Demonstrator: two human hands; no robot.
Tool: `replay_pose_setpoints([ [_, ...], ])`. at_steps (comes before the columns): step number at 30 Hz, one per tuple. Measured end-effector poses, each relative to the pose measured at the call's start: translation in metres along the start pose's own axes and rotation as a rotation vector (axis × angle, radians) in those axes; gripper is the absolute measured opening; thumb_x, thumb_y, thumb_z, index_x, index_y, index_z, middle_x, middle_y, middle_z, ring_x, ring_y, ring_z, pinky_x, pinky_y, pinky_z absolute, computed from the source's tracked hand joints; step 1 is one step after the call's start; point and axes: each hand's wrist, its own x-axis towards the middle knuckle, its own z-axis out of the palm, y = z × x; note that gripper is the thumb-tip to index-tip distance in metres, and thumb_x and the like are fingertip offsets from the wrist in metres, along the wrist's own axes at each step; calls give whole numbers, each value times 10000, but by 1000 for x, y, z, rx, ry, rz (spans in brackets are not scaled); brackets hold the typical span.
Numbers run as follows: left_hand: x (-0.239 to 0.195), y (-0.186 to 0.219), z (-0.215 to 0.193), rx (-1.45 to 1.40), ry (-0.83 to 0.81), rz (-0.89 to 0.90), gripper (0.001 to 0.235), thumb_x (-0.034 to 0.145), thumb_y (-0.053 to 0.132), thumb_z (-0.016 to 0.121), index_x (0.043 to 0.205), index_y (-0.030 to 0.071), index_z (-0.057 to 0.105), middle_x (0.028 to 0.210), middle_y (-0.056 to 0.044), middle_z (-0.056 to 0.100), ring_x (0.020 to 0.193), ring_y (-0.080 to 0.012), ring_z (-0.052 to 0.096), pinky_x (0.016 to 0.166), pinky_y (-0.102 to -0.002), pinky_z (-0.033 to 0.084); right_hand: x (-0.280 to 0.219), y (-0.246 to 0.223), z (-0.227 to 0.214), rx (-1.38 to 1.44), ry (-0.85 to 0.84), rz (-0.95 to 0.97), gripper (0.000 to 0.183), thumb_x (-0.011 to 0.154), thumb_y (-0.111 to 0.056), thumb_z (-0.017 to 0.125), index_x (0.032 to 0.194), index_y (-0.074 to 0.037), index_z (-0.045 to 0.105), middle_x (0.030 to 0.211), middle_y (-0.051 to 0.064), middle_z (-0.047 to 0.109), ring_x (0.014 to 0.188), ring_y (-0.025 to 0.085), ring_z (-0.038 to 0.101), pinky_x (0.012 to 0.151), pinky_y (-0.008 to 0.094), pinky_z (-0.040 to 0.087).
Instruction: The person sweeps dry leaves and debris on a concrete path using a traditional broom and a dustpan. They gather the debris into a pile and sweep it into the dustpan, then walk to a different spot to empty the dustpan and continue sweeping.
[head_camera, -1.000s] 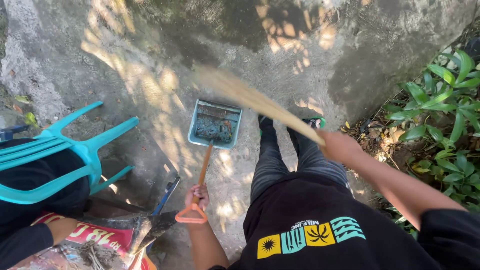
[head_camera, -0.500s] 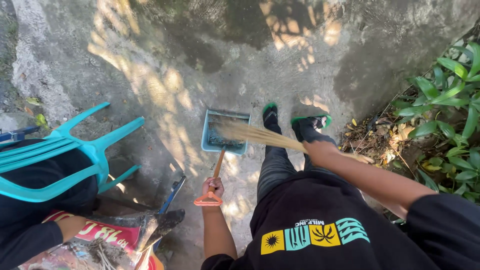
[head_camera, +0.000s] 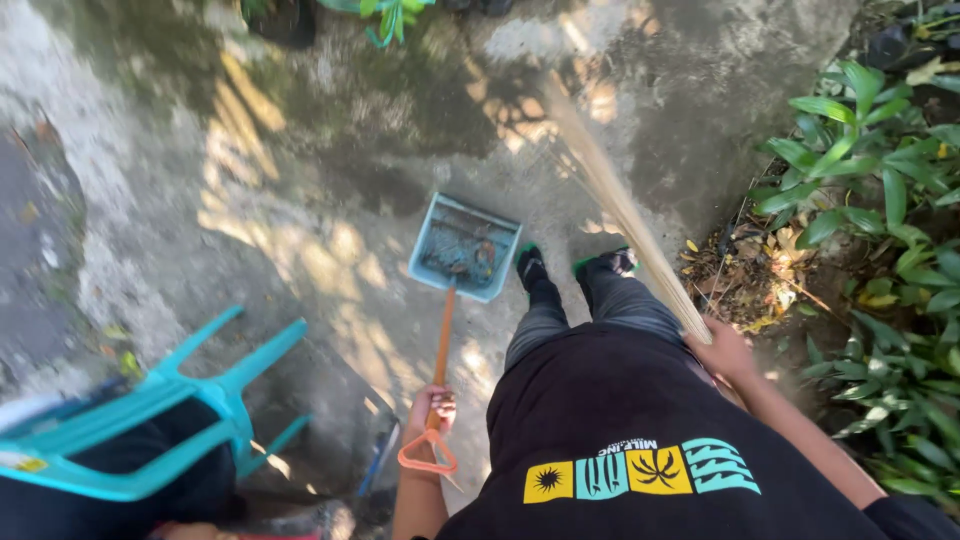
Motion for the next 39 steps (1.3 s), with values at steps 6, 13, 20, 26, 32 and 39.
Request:
replay_pose_setpoints([
  [6, 104, 35, 118, 532, -37, -57, 306, 895, 138, 590, 649, 168, 410, 536, 37, 415, 432, -104, 413, 389, -262, 369, -33, 88, 83, 208, 136, 318, 548, 839, -481, 688, 1248, -124, 763, 1049, 241, 783, 1005, 392, 747, 923, 487, 567],
  [13, 187, -32, 280, 1052, 296, -92, 116, 872, 115, 528, 800, 142, 441, 599, 40, 432, 465, -85, 419, 412, -254, 393, -90, 139, 183, 505, 40, 613, 673, 794, -554, 717, 1145, 17, 778, 1050, 265, 791, 999, 370, 777, 901, 482, 594],
  [20, 198, -201, 395, 2143, 57, 258, 143, 878, 133, 593, 923, 93, 463, 599, -42, 508, 436, -166, 532, 377, -339, 441, -116, 168, 285, 916, 31, 635, 868, 759, -601, 730, 1191, 150, 680, 1126, 321, 750, 1047, 368, 749, 878, 473, 586],
  [26, 219, -306, 401, 2626, -256, 472, 268, 833, 191, 654, 1041, 64, 541, 789, -188, 665, 695, -388, 672, 587, -502, 532, -140, 170, 322, 1043, -6, 669, 822, 712, -536, 780, 1154, 152, 706, 1086, 306, 766, 984, 359, 762, 841, 456, 593],
  [32, 184, -409, 418, 2871, -407, 439, 335, 856, 243, 647, 1092, 31, 540, 947, -265, 703, 941, -483, 674, 822, -567, 524, -130, 205, 383, 1012, 130, 506, 643, 777, -473, 730, 1113, 75, 766, 987, 270, 798, 881, 323, 766, 779, 439, 586],
  [39, 188, -437, 397, 2993, -478, 425, 368, 861, 223, 657, 1133, 14, 525, 901, -286, 704, 904, -492, 679, 811, -576, 534, -262, 170, 273, 1479, 265, 702, 567, 885, -371, 729, 1269, 33, 623, 775, 141, 640, 580, 219, 597, 505, 381, 514],
])
